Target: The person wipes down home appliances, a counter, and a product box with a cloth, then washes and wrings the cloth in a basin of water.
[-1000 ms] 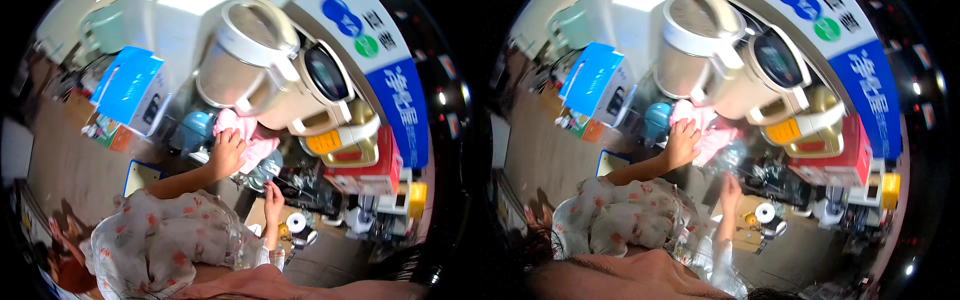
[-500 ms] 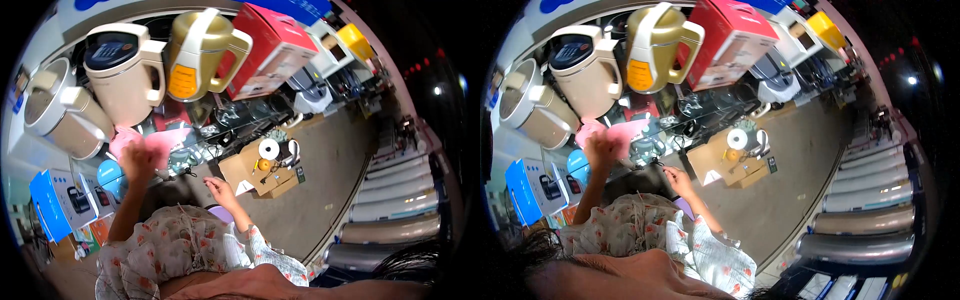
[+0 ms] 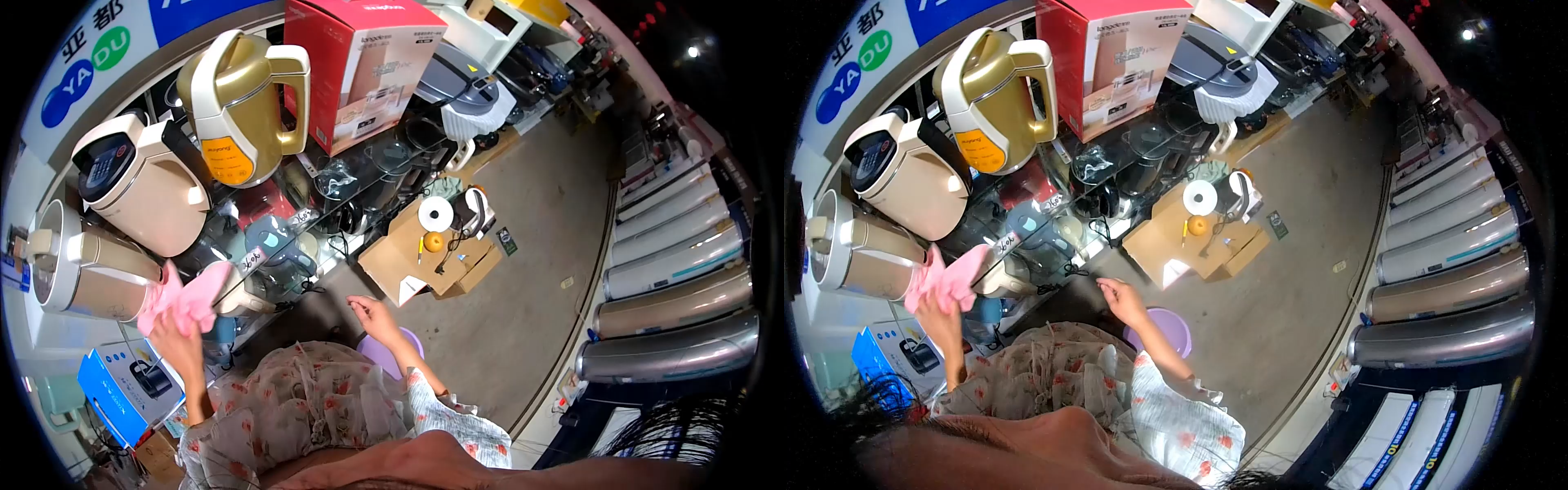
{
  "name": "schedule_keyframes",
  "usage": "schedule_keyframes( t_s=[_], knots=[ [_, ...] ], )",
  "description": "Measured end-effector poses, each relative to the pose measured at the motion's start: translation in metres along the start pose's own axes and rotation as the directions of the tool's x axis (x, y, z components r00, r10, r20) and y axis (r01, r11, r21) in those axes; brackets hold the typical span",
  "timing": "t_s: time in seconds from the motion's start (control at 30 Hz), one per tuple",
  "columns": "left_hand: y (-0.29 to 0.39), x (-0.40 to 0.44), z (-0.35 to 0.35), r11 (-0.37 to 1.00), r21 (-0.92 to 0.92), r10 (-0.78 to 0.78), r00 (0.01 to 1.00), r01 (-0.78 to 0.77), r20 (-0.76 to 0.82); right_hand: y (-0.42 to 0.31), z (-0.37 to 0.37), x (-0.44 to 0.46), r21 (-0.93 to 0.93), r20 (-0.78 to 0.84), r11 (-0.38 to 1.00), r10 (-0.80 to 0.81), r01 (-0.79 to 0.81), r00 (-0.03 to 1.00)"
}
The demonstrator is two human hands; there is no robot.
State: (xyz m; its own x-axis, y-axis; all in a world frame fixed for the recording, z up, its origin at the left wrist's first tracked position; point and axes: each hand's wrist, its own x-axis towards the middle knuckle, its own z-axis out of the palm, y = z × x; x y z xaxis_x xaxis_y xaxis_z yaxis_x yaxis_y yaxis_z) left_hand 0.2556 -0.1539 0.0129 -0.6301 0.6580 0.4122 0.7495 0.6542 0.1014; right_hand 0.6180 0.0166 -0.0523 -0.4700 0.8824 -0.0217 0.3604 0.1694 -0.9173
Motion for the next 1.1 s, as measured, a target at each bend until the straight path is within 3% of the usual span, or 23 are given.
schedule_keyframes(
  t_s=[0.1,0.23,0.3,0.47,0.67,0.73,0.83,0.9,0.97,1.03,1.1],
  knots=[
    [-0.012,-0.005,-0.006,0.994,0.04,-0.107,0.994,0.106,0.021,0.007,-0.003,-0.006,-0.057,0.005,0.998,0.029,-0.029,1.0],
    [0.03,0.007,0.006,0.995,-0.022,0.091,0.995,-0.093,-0.051,0.01,0.002,-0.003,-0.037,0.014,0.999,0.026,-0.026,1.0],
    [0.067,0.013,0.017,0.971,-0.139,0.183,0.979,-0.193,-0.085,0.005,0.005,0.002,-0.035,0.045,0.999,0.031,-0.029,0.999],
    [0.106,0.022,0.009,0.925,-0.308,0.243,0.97,-0.221,0.033,-0.014,0.016,0.018,-0.034,0.152,0.999,-0.005,0.01,0.988],
    [-0.056,-0.022,0.0,0.999,-0.044,0.012,0.983,-0.02,-0.186,0.002,0.021,0.02,-0.066,0.17,0.998,-0.01,0.022,0.985],
    [-0.083,-0.032,-0.009,0.992,-0.06,-0.125,0.964,0.114,-0.235,0.002,0.022,0.018,-0.074,0.179,0.996,-0.028,0.042,0.984],
    [-0.078,-0.033,0.001,0.992,-0.059,-0.124,0.961,0.113,-0.247,0.002,0.024,0.017,-0.091,0.212,0.996,-0.001,0.02,0.977],
    [-0.043,-0.024,0.004,0.996,-0.061,-0.072,0.978,0.061,-0.195,-0.001,0.025,0.018,-0.09,0.215,0.996,0.027,-0.008,0.976],
    [0.009,-0.015,0.009,0.984,-0.178,-0.001,0.985,-0.03,-0.17,0.001,0.027,0.018,-0.097,0.21,0.995,0.009,0.012,0.978],
    [0.057,-0.002,0.028,0.93,-0.276,0.199,0.964,-0.243,-0.178,0.01,0.031,0.02,-0.114,0.2,0.99,-0.058,0.082,0.978],
    [0.119,0.019,0.042,0.765,-0.458,0.378,0.892,-0.452,-0.248,0.007,0.03,0.02,-0.112,0.216,0.99,-0.059,0.085,0.975]
  ],
)
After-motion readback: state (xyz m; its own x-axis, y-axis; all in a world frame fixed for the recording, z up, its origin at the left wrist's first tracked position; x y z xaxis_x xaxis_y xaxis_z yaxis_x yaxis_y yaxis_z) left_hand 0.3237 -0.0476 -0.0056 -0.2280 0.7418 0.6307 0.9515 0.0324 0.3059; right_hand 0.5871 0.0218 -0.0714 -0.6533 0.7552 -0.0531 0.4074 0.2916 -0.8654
